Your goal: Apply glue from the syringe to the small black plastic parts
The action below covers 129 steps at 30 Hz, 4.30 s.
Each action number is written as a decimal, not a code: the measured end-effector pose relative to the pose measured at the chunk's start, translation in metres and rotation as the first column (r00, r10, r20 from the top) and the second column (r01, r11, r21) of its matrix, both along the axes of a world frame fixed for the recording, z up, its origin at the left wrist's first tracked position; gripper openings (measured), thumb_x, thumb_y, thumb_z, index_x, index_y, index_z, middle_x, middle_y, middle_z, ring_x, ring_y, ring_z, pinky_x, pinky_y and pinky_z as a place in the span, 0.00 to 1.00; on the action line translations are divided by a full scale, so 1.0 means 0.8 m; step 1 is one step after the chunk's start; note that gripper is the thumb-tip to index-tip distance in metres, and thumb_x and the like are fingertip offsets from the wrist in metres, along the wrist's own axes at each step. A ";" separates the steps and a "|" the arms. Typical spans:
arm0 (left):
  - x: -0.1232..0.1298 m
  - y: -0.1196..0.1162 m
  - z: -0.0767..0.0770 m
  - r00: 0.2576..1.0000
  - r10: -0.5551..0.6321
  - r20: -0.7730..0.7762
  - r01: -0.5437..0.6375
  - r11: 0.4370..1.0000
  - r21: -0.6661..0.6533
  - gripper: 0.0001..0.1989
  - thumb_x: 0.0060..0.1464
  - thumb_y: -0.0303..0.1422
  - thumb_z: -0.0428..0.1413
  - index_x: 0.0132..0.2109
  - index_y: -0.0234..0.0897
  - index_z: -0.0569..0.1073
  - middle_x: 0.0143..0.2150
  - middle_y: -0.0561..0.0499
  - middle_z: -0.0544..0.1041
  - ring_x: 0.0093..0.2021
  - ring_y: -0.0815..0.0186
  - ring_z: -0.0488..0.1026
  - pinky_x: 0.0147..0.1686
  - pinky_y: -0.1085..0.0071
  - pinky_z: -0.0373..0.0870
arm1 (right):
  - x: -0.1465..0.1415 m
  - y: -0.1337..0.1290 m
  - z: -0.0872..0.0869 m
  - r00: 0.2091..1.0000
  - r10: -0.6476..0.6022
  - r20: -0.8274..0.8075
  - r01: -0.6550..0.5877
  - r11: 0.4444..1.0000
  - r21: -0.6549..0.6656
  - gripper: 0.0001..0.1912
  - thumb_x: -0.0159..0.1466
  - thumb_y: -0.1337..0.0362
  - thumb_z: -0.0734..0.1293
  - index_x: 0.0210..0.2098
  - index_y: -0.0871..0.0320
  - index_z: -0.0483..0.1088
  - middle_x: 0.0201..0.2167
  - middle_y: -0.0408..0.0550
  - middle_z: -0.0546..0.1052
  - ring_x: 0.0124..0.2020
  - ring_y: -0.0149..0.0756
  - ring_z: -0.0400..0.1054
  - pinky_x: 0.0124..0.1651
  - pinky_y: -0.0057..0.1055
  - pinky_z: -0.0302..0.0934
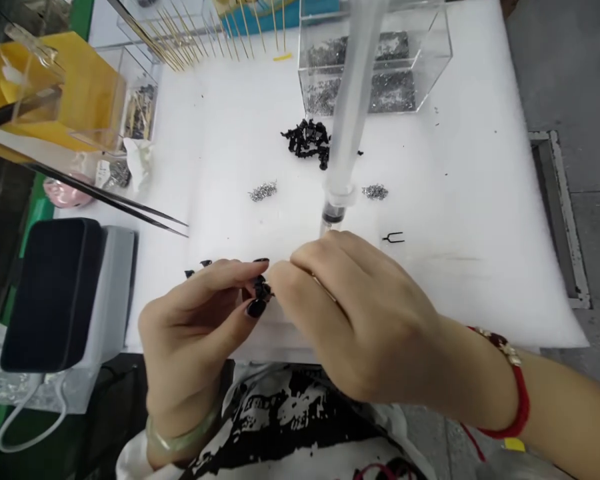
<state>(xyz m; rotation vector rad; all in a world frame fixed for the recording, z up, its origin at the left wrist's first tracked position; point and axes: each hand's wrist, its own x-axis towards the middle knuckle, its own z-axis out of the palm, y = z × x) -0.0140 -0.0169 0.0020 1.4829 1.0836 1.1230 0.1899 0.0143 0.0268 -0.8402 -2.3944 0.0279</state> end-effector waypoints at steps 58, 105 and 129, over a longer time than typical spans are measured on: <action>0.000 0.002 0.000 0.999 -0.024 0.027 0.023 0.999 0.040 0.25 0.57 0.16 0.57 0.58 0.43 0.78 0.38 0.50 0.76 0.39 0.65 0.73 0.36 0.68 0.73 | 0.004 0.001 0.003 0.999 0.050 -0.009 -0.051 0.989 -0.140 0.06 0.68 0.75 0.66 0.45 0.69 0.72 0.39 0.57 0.74 0.38 0.36 0.70 0.36 0.33 0.69; 0.002 0.001 -0.001 0.995 -0.039 0.094 0.035 0.998 0.043 0.25 0.58 0.16 0.56 0.60 0.38 0.76 0.37 0.50 0.75 0.38 0.67 0.70 0.35 0.67 0.71 | 0.009 0.003 0.004 0.995 0.021 0.096 -0.009 0.993 -0.121 0.08 0.70 0.69 0.67 0.45 0.70 0.74 0.40 0.57 0.76 0.39 0.35 0.71 0.38 0.31 0.67; -0.001 0.004 -0.002 0.992 -0.091 0.085 0.083 0.992 0.099 0.26 0.59 0.17 0.52 0.60 0.39 0.77 0.38 0.48 0.75 0.35 0.67 0.69 0.30 0.66 0.66 | 0.008 0.002 0.005 0.999 0.026 0.036 -0.024 0.998 -0.057 0.04 0.65 0.74 0.70 0.41 0.65 0.74 0.38 0.51 0.76 0.38 0.31 0.71 0.41 0.29 0.68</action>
